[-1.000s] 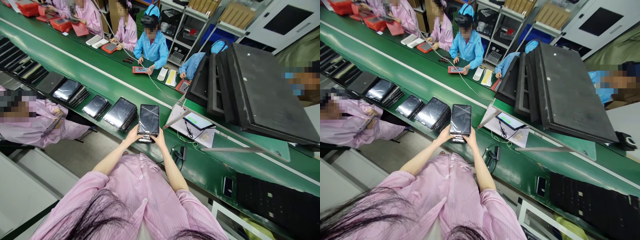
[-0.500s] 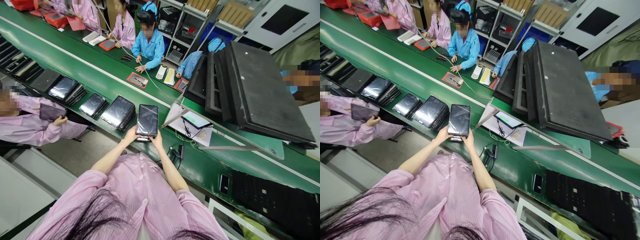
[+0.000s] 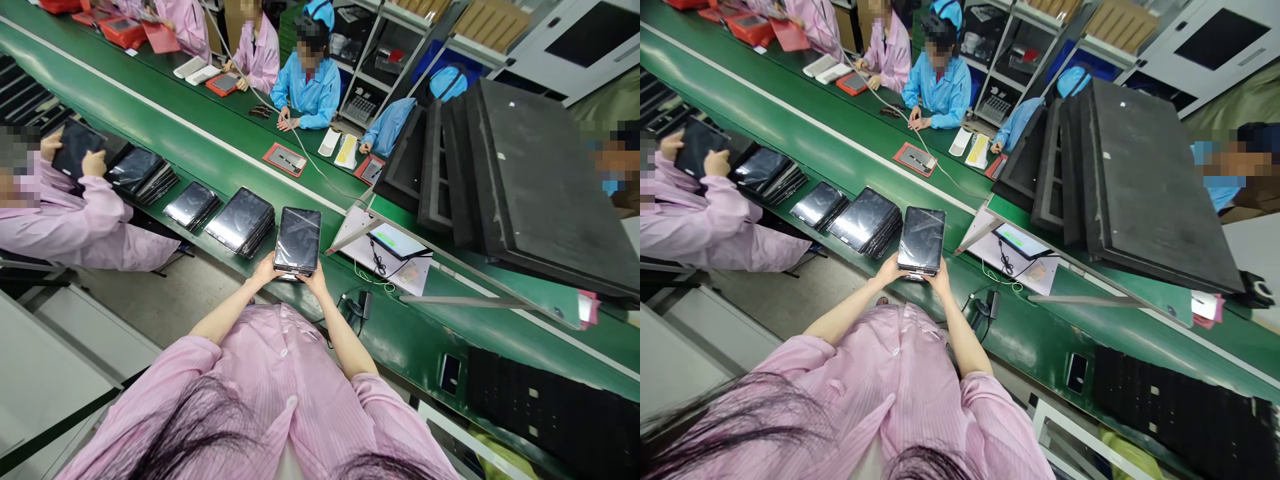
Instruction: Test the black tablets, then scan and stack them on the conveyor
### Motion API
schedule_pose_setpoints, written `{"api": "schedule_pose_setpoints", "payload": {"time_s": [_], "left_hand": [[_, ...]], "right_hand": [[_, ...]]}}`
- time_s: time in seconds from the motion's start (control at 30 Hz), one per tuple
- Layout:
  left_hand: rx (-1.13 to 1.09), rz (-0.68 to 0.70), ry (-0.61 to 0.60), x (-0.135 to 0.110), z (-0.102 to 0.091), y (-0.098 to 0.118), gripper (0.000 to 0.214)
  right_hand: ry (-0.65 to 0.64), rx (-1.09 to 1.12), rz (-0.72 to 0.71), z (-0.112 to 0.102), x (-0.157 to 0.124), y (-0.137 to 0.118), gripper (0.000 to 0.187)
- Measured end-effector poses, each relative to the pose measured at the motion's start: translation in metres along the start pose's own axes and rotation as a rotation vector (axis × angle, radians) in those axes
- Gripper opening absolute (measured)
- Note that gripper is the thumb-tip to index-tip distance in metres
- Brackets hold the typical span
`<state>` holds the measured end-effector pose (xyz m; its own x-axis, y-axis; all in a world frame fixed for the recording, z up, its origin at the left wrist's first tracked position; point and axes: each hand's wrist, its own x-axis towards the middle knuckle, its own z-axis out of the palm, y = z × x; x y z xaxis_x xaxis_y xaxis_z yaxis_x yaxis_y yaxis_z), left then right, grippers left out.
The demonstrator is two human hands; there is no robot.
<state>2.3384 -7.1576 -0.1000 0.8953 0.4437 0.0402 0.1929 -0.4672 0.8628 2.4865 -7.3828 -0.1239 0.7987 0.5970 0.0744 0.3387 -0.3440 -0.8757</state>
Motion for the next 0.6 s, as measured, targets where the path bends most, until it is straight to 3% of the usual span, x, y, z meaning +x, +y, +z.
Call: {"api": "schedule_pose_setpoints", "payload": {"time_s": [0.17, 0.43, 0.6], "left_hand": [[-0.006, -0.067, 0.019, -0.004, 0.007, -0.003, 0.093], [0.046, -0.162, 0.023, -0.011, 0.01, 0.005, 0.071], [0.021, -0.127, -0.002, -0.014, 0.008, -0.002, 0.076]], "right_hand": [[0.03, -0.007, 0.008, 0.003, -0.002, 0.004, 0.104], [0.11, -0.073, 0.029, 0.008, -0.022, 0.011, 0.072], [0.078, -0.049, 0.021, 0.009, -0.023, 0.02, 0.083]]}}
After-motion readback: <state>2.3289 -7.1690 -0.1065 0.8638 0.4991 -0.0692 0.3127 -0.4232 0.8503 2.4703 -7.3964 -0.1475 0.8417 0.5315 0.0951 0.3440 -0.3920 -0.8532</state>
